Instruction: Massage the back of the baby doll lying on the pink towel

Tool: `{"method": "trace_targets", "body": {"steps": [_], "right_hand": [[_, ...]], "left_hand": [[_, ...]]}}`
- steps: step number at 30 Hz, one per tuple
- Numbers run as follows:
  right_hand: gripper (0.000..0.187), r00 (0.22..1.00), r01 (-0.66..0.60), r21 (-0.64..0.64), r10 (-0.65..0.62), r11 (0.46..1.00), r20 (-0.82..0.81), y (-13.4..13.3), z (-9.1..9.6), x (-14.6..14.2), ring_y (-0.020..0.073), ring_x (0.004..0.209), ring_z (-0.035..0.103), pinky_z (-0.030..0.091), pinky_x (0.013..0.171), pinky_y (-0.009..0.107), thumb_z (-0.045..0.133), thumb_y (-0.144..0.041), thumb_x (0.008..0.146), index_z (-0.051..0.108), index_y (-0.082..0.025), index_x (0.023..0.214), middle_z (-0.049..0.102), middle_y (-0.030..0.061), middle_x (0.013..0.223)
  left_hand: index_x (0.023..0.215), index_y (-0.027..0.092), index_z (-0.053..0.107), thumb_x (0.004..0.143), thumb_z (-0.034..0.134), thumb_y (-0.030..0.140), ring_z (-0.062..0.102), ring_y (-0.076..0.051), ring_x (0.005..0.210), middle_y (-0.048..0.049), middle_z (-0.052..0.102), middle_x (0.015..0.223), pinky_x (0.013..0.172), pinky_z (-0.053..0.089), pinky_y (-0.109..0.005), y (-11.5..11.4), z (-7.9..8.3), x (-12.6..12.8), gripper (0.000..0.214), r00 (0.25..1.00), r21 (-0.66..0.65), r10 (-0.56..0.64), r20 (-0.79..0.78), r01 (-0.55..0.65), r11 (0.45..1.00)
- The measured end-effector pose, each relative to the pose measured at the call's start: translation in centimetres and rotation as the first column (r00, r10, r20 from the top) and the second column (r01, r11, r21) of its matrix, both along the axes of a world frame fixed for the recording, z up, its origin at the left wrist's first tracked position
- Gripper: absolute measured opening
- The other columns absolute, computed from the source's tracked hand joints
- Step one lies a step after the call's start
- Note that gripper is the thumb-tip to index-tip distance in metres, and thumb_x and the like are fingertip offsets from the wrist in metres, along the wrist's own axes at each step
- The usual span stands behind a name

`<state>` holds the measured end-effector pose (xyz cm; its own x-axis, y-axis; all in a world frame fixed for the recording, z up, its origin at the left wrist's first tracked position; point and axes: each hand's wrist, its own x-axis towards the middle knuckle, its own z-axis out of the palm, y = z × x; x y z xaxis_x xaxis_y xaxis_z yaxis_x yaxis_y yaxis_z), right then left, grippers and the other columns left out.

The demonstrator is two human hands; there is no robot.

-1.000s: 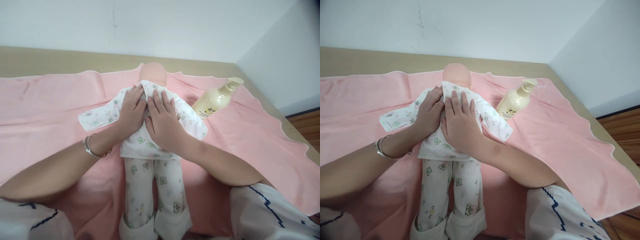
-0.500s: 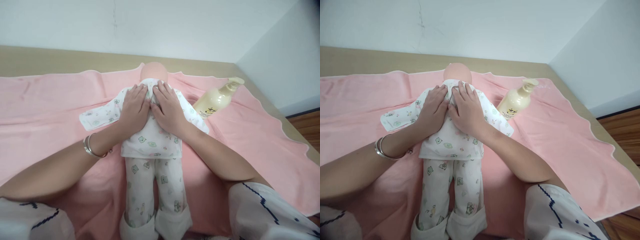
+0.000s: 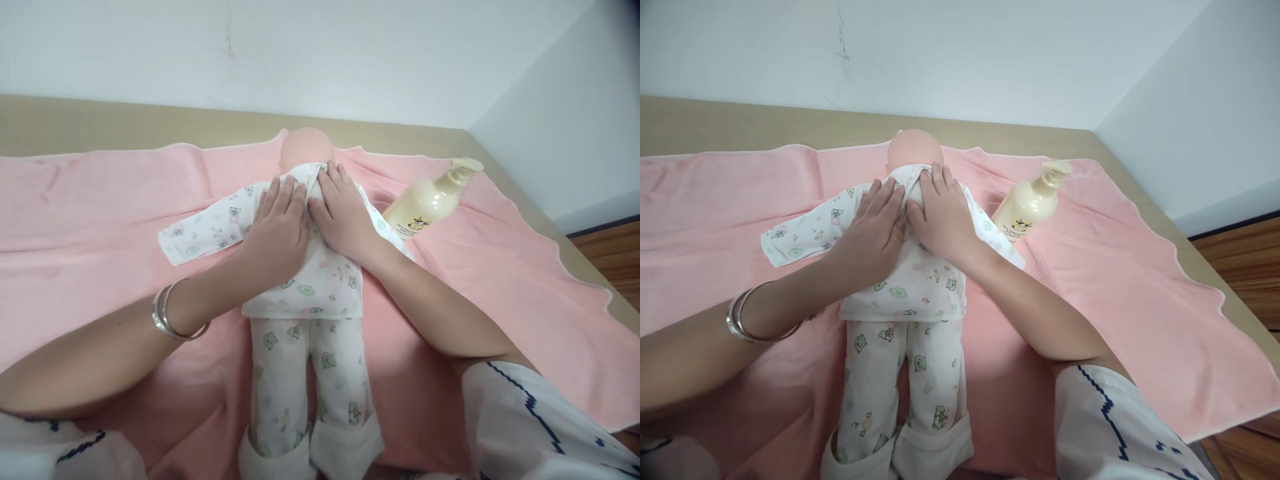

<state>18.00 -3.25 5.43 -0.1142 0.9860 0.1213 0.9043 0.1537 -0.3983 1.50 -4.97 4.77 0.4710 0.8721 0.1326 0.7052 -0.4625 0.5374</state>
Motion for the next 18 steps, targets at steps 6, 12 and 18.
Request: {"method": "trace_targets", "body": {"steps": [6, 12, 18], "right_hand": [[0.065, 0.986, -0.079, 0.075, 0.067, 0.994, 0.155, -3.9, 0.6, -1.9, 0.0382, 0.165, 0.024, 0.024, 0.135, 0.059, 0.034, -0.030, 0.105, 0.035, 0.000, 0.163, 0.029, 0.0252, 0.173], [0.067, 0.991, -0.090, 0.005, 0.089, 0.996, 0.100, -4.9, 1.0, -2.5, 0.0391, 0.167, 0.016, 0.022, 0.136, 0.061, 0.038, -0.026, 0.101, 0.037, -0.005, 0.164, 0.025, 0.0202, 0.176], [0.061, 0.998, -0.048, 0.022, 0.047, 0.999, 0.035, -0.3, 0.2, 0.0, 0.0348, 0.164, 0.026, 0.027, 0.134, 0.057, 0.032, -0.024, 0.102, 0.043, -0.003, 0.158, 0.031, 0.0203, 0.174]], "left_hand": [[0.161, 0.023, 0.040, 0.107, 0.031, 0.037, 0.012, -0.032, 0.169, -0.0098, 0.028, 0.177, 0.138, 0.008, -0.064, 3.2, -1.5, -0.9, 0.057, 0.984, -0.014, 0.015, 0.176, -0.013, 1.000], [0.152, 0.024, 0.053, 0.106, 0.033, 0.041, 0.029, -0.028, 0.165, -0.0082, 0.045, 0.169, 0.140, 0.013, -0.056, 3.9, -2.5, -1.0, 0.052, 0.972, 0.061, 0.057, 0.229, -0.073, 0.995], [0.161, 0.012, 0.041, 0.105, 0.032, 0.031, 0.019, -0.035, 0.168, -0.0138, 0.033, 0.175, 0.139, 0.015, -0.061, 0.1, -0.6, -0.2, 0.060, 0.997, 0.091, 0.041, 0.072, -0.047, 0.995]]}}
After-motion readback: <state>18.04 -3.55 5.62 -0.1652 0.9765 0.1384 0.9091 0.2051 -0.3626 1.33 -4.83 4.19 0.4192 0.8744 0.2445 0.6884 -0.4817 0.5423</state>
